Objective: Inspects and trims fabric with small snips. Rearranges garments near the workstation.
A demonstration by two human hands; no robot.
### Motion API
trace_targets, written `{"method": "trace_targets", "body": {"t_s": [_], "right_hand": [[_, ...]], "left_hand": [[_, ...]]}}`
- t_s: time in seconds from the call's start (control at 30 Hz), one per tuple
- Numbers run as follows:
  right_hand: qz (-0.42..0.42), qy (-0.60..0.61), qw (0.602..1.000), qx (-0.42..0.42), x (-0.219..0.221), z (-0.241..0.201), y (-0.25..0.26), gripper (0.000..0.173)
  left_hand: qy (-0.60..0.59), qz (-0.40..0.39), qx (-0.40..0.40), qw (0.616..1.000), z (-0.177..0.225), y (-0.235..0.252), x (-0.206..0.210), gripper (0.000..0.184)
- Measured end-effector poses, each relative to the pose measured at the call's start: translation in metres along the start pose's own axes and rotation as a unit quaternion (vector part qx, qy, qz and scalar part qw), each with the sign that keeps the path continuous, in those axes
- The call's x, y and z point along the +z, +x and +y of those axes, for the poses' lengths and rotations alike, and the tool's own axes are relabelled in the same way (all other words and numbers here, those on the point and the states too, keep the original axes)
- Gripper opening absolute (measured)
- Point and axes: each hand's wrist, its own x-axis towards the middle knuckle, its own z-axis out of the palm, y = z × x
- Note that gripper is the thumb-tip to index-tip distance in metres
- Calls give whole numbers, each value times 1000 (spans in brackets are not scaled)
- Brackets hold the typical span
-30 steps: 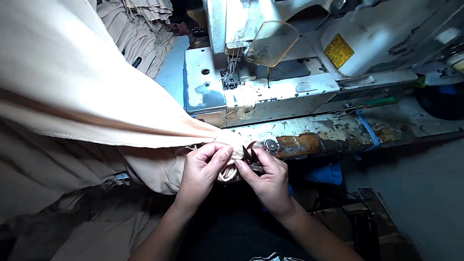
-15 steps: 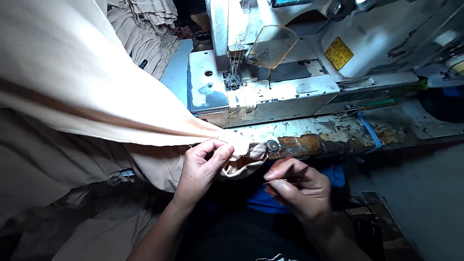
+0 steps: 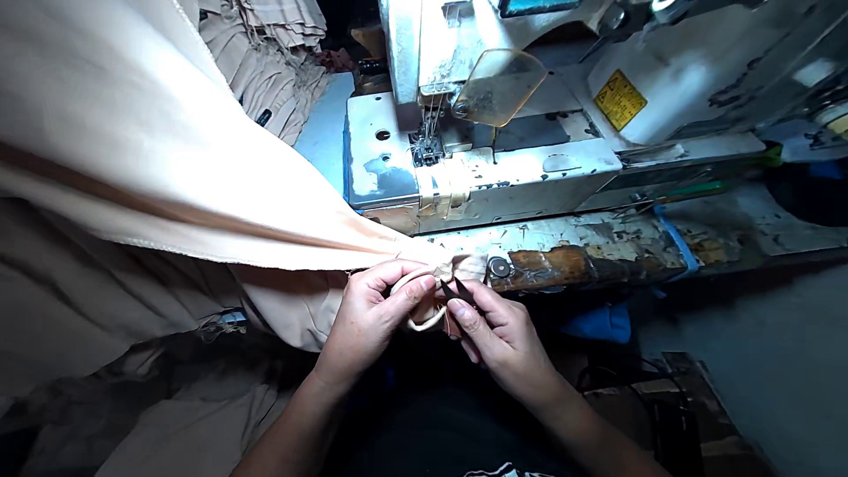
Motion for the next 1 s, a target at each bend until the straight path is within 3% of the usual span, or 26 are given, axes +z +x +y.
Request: {"method": "trace_targets", "body": {"t_s": [0.77,0.9,1.0], "right_hand": [[1,0,1000,-1,0,2,-1,26],[2,25,999,-40,0,4,1,24],[-29,60,985,-158,-7,-2,-5,26]], "left_hand": [[-2,-6,20,1000,-2,0,3,12],[-6,-26,26,999,-1,0,2,13],[21,-34,27,999,-4,2,1,13]]}}
